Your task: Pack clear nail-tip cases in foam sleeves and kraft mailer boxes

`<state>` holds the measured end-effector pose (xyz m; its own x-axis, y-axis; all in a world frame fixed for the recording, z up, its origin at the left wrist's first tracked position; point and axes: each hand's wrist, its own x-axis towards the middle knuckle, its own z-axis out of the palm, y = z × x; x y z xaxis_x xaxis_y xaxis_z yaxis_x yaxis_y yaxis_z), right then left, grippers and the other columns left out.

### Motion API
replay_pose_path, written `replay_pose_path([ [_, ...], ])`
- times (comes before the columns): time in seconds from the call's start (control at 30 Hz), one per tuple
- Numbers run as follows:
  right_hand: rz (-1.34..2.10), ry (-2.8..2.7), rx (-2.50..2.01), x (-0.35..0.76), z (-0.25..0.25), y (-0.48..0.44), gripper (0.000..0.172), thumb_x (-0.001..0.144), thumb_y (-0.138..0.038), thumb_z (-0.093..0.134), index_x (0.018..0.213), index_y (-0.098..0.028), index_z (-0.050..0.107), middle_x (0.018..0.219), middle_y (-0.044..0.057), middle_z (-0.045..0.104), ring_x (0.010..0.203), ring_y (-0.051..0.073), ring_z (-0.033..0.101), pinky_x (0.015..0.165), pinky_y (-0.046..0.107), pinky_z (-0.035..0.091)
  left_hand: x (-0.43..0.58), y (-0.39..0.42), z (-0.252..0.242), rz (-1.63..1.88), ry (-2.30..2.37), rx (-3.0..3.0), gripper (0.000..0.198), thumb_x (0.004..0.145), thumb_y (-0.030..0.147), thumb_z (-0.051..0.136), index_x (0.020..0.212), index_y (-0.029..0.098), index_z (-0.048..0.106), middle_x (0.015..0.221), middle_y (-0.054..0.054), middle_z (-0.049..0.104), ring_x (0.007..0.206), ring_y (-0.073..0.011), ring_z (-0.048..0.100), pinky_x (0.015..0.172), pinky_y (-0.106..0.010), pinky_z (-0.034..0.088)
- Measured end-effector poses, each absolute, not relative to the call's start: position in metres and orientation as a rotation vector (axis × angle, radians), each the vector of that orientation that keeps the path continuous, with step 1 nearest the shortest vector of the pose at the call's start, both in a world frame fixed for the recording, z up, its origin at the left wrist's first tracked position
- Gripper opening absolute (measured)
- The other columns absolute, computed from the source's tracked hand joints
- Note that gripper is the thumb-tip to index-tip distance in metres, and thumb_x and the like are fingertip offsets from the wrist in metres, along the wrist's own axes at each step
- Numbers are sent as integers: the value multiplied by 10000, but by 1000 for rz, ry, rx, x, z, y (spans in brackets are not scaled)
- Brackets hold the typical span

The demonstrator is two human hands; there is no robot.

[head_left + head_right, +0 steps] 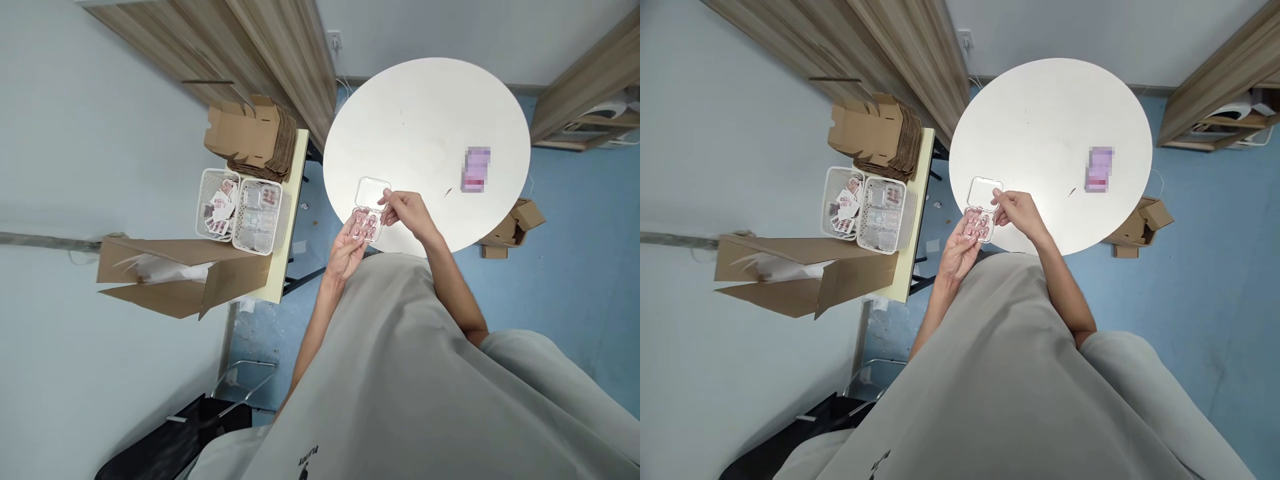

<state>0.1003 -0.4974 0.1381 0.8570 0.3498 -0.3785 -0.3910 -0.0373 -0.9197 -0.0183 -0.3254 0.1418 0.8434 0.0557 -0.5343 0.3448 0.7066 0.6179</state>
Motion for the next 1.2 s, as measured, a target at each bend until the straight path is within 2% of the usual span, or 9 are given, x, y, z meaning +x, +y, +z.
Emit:
replay_pose_path([
  [0.1, 629, -1, -1488, 93, 136, -494, 761, 789, -974, 777, 865, -219, 711, 657, 34, 737, 595, 187, 751, 545, 284, 642, -20, -326, 145, -136, 564, 773, 756, 879, 176, 916, 1574, 338, 668, 1732, -44, 591, 1741, -295, 369, 1422, -441, 365],
  [0.23, 563, -11, -1513, 84, 127, -488, 745, 831, -975, 734, 827, -232, 678, 634, -6, 665, 524, 145, 670, 500, 264, 574, -21, -325, 142, -107, 554, 817, 668, 874, 126, 906, 1499, 284, 729, 1715, -71, 611, 1731, -312, 390, 1407, -440, 389],
  [0.37, 492, 19, -1530, 80, 120, -484, 731, 871, -964, 705, 815, -235, 678, 589, -33, 595, 472, 128, 598, 444, 259, 511, -23, -327, 137, -119, 580, 837, 731, 913, 192, 906, 1592, 313, 668, 1697, -65, 632, 1688, -317, 469, 1379, -453, 435],
  [0.47, 492, 40, -1539, 81, 119, -486, 712, 884, -952, 707, 837, -242, 676, 588, -37, 589, 478, 132, 603, 433, 255, 498, -23, -329, 136, -141, 611, 841, 753, 922, 233, 918, 1618, 329, 645, 1659, -63, 668, 1668, -322, 500, 1357, -455, 464],
  [0.63, 496, 53, -1546, 81, 125, -490, 668, 937, -916, 690, 923, -248, 691, 613, -35, 600, 536, 143, 654, 466, 247, 509, -23, -333, 142, -100, 629, 814, 590, 941, 270, 921, 1502, 277, 740, 1571, -82, 733, 1607, -343, 575, 1335, -451, 492],
  [0.77, 454, 36, -1528, 79, 133, -491, 656, 952, -896, 689, 892, -243, 682, 619, -44, 582, 515, 116, 611, 455, 230, 476, -21, -333, 144, -84, 641, 836, 521, 996, 348, 878, 1494, 269, 748, 1513, -85, 771, 1568, -343, 621, 1312, -469, 522],
  [1.0, 420, 32, -1440, 78, 147, -488, 633, 931, -856, 756, 834, -239, 657, 588, -64, 564, 469, 88, 564, 417, 207, 432, -21, -328, 133, -85, 540, 997, 531, 937, 486, 920, 1390, 241, 790, 1457, -120, 804, 1524, -338, 665, 1298, -458, 533],
  [1.2, 413, 45, -1470, 80, 150, -486, 604, 959, -809, 766, 823, -232, 653, 575, -64, 579, 456, 86, 570, 411, 207, 424, -19, -327, 126, -76, 525, 1032, 498, 946, 507, 902, 1355, 243, 797, 1442, -112, 811, 1484, -325, 700, 1295, -468, 537],
])
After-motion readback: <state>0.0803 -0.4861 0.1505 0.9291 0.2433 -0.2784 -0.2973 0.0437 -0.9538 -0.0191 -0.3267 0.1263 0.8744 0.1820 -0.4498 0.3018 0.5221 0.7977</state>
